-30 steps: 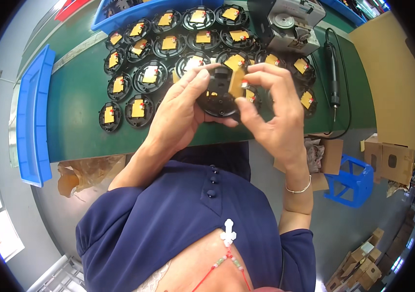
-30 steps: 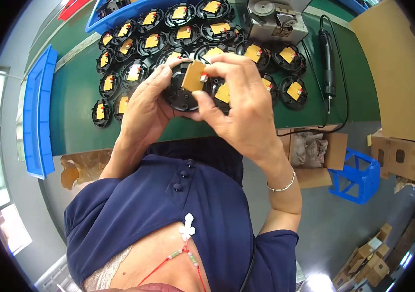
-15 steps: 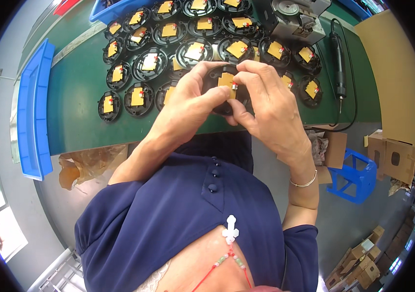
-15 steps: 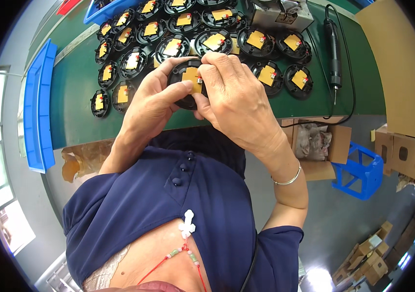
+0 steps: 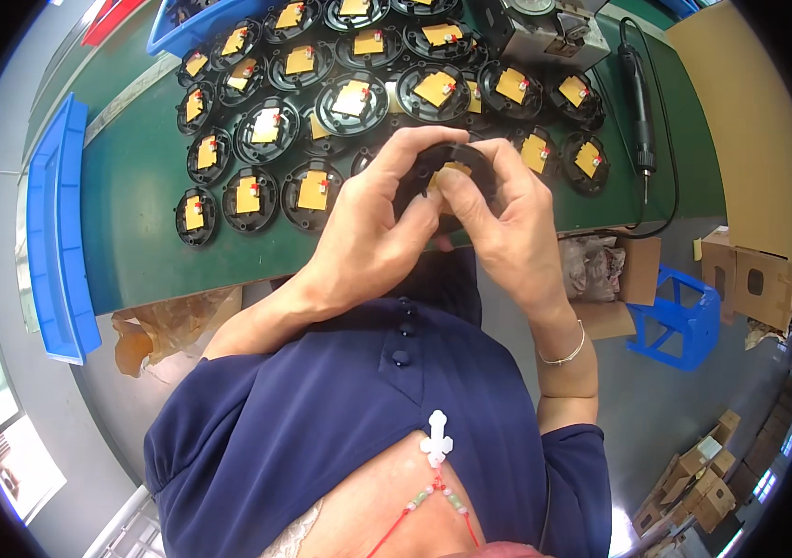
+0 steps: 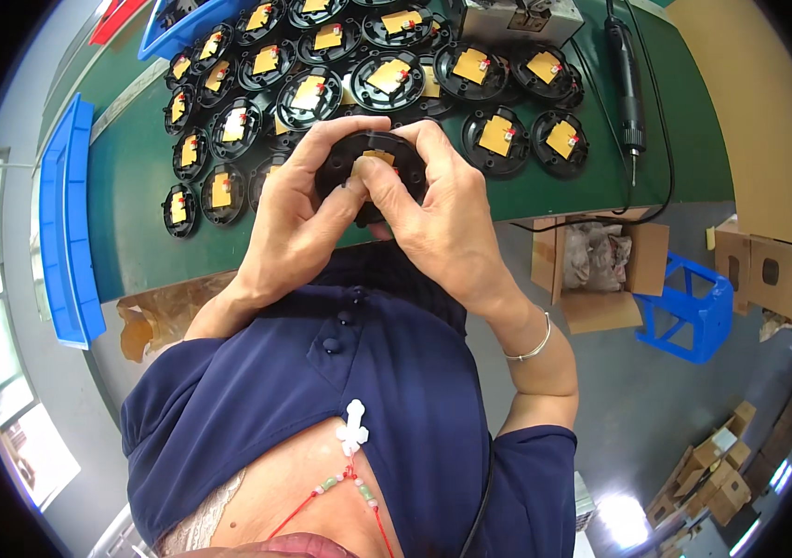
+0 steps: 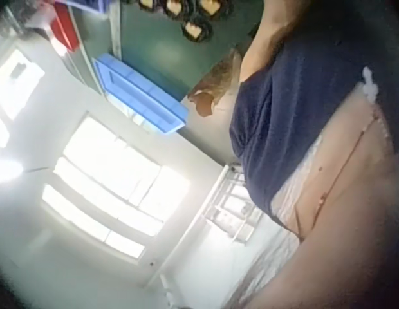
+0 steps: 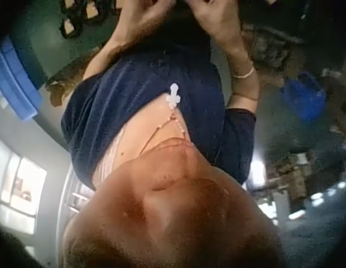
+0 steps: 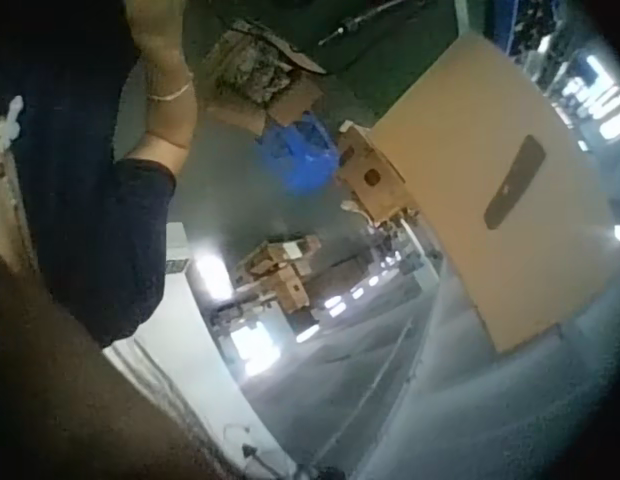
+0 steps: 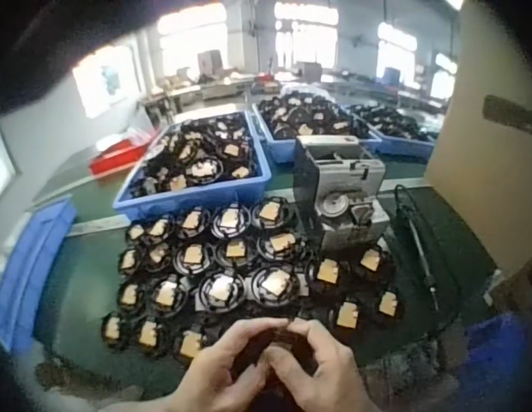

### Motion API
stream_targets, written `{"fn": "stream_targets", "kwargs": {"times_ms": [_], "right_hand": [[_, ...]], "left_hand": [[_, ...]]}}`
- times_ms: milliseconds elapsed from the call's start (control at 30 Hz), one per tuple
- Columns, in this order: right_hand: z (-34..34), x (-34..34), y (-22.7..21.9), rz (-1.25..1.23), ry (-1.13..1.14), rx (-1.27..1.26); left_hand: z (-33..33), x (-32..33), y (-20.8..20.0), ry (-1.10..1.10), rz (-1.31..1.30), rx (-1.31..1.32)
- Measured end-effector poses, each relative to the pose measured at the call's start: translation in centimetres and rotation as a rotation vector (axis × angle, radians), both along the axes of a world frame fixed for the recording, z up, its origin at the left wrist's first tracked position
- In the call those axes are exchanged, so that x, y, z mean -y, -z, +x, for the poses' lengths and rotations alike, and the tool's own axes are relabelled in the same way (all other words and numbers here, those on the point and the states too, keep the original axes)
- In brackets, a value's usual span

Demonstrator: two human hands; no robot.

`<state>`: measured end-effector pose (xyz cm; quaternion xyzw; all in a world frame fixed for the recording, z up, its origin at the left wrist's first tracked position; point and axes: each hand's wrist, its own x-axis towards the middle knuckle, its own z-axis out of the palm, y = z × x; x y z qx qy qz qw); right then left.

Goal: Assembling small plastic components into a base and securing them using an electric screwdriver.

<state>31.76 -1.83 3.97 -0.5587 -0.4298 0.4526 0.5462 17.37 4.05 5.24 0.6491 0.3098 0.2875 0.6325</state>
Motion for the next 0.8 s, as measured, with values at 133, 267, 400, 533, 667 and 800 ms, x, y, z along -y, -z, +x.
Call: {"fn": "stream_targets", "kwargs": {"times_ms": [133, 267, 400, 533, 667, 800], "right_hand": [[-0.3, -0.1, 1.5, 0.174, 0.058, 0.069], [-0.7, 0.1, 0.5, 0.106, 0.054, -0.038], [-0.2, -0.2, -0.1, 0.125, 0.0, 0.038], [0.3, 0.0, 0.3, 0.185, -0.05, 0.099], [-0.5, 0.0, 0.3, 0.194, 0.003, 0.07], [0.0, -1.8, 0.3, 0.26, 0.029, 0.182]], "left_hand": [[0.1, 0.0, 0.8, -0.035, 0.268, -0.009], [0.0, -0.3, 1.3, -0.055, 0.436, 0.046], [-0.2, -0.3, 0.7, 0.022, 0.267, 0.016], [-0.2, -0.3, 0.6, 0.063, 0.278, 0.101], [-0.3, -0.6, 0.9, 0.062, 0.382, 0.056], [0.6, -0.9, 0.6, -0.078, 0.255, 0.097]]}}
